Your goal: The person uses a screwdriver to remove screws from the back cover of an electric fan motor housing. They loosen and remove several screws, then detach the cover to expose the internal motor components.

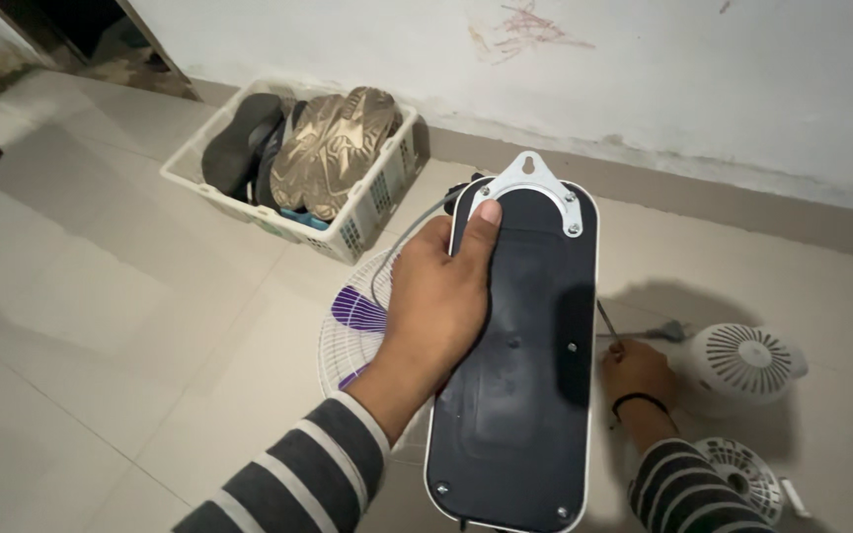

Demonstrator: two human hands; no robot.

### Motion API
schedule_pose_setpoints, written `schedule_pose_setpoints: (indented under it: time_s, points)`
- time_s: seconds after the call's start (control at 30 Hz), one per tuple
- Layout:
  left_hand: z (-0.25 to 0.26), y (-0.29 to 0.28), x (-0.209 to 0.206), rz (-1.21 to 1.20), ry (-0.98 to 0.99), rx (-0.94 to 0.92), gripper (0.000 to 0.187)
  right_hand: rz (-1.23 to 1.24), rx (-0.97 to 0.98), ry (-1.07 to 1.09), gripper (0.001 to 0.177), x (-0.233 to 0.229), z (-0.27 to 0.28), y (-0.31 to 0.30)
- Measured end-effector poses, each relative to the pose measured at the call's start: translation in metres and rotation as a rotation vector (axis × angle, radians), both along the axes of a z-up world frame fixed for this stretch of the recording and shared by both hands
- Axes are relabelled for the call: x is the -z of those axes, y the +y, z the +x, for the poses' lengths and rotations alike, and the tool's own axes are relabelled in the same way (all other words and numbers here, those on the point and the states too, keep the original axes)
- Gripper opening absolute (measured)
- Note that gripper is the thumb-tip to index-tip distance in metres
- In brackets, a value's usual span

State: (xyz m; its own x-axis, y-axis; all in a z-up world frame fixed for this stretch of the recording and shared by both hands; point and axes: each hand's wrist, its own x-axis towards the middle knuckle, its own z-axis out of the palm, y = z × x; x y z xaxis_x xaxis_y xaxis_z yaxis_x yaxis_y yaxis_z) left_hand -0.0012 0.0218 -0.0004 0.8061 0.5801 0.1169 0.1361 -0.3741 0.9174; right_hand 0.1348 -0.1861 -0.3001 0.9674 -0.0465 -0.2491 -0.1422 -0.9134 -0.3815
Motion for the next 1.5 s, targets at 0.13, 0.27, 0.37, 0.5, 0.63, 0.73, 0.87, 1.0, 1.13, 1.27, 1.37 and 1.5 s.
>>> schedule_pose_setpoints:
  time_s: [0.13,0.27,0.37,0.5,0.63,0.73,0.87,1.0,1.13,1.27,1.37,1.5]
  points:
    - [0.0,0.001,-0.006,0.038,-0.048,-0.006,0.057,-0.032,-0.087,-0.056,0.026,0.004,0.001,0.007]
    - [-0.001,0.002,-0.007,0.039,0.004,-0.028,0.059,-0.071,-0.116,-0.062,0.025,0.014,0.003,-0.001]
    - [-0.001,0.001,-0.009,0.05,0.0,-0.029,0.059,-0.075,-0.123,-0.07,0.025,0.019,0.007,-0.007]
    - [-0.002,-0.002,-0.011,0.018,0.021,-0.033,0.058,-0.073,-0.144,-0.067,0.024,0.022,0.011,-0.007]
    - [-0.002,-0.005,-0.012,-0.052,0.042,-0.023,0.058,-0.063,-0.167,-0.061,0.023,0.026,0.009,-0.002]
    - [0.0,-0.006,-0.012,-0.067,0.053,-0.029,0.057,-0.015,-0.143,-0.098,0.022,0.021,0.011,-0.003]
    - [0.004,-0.013,-0.017,-0.062,0.058,-0.037,0.054,0.102,-0.137,-0.263,0.021,-0.02,0.028,-0.008]
    - [0.007,-0.026,-0.026,-0.068,0.001,-0.011,0.055,0.4,-0.044,-0.414,0.019,-0.107,0.044,-0.019]
    - [0.005,-0.044,-0.04,-0.139,-0.012,0.048,0.051,0.559,-0.017,-0.407,0.017,-0.22,0.035,-0.035]
    - [-0.001,-0.063,-0.055,-0.234,-0.004,0.141,0.048,0.627,-0.09,-0.524,0.016,-0.323,0.008,-0.049]
    - [-0.008,-0.078,-0.062,-0.337,-0.03,0.192,0.047,0.639,-0.079,-0.54,0.019,-0.381,-0.019,-0.058]
    - [-0.019,-0.095,-0.069,-0.394,-0.037,0.217,0.049,0.566,-0.16,-0.539,0.018,-0.43,-0.053,-0.064]
